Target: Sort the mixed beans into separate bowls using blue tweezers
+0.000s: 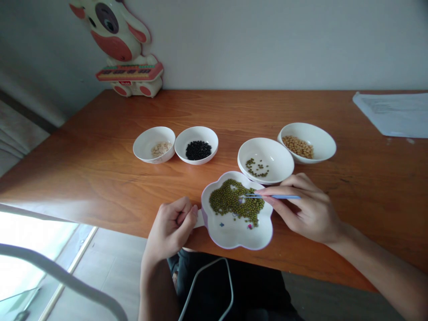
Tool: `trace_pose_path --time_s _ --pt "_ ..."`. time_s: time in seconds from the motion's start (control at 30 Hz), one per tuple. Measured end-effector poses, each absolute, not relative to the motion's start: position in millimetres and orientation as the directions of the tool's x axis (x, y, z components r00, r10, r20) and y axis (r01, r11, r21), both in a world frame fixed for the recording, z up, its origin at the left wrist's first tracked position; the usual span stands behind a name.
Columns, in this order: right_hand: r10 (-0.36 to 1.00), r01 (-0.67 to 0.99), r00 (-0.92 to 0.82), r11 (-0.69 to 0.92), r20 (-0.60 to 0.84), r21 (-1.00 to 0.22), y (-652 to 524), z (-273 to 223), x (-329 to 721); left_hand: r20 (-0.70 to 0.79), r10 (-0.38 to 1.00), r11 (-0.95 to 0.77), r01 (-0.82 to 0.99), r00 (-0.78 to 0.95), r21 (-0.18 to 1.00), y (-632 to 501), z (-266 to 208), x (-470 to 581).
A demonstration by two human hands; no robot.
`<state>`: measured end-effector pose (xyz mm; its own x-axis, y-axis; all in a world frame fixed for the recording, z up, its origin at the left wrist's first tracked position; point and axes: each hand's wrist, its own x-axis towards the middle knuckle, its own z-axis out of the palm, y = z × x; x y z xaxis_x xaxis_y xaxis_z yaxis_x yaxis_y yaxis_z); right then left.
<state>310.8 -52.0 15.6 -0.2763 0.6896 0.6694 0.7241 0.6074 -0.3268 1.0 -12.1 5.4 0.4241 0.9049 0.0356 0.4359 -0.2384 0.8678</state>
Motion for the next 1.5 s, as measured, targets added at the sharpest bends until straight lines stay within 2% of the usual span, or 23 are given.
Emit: trace_pose_path --time_s 0.5,1.0,1.27,1.37,1.5 --pt "0.726 0.720 -0.217 0.570 0.652 -0.396 -53.7 13.2 310.8 0.030 0.909 -0.230 0.440 0.417 0.868 -11.5 5.2 0.4" --pt "0.733 0.736 -0.239 0.564 0.637 -0.373 -53.2 12.5 309.4 0.014 0.910 -0.207 0.424 0.415 0.882 -11.5 7.4 2.1" --pt "0.656 0.721 -0.177 0.594 0.733 -0.358 -60.6 18.8 316.4 0.046 0.906 -0.242 0.426 0.421 0.871 -11.4 6.3 1.3" --pt "0.626 0.785 -0.097 0.526 0.773 -0.327 -64.5 18.1 326.3 0.044 0.906 -0.241 0.426 0.421 0.872 -11.3 6.4 1.7" --pt "0.658 0.848 0.032 0.380 0.752 -0.369 -63.3 17.8 332.5 0.039 0.905 -0.235 0.424 0.424 0.875 -11.6 6.9 1.8"
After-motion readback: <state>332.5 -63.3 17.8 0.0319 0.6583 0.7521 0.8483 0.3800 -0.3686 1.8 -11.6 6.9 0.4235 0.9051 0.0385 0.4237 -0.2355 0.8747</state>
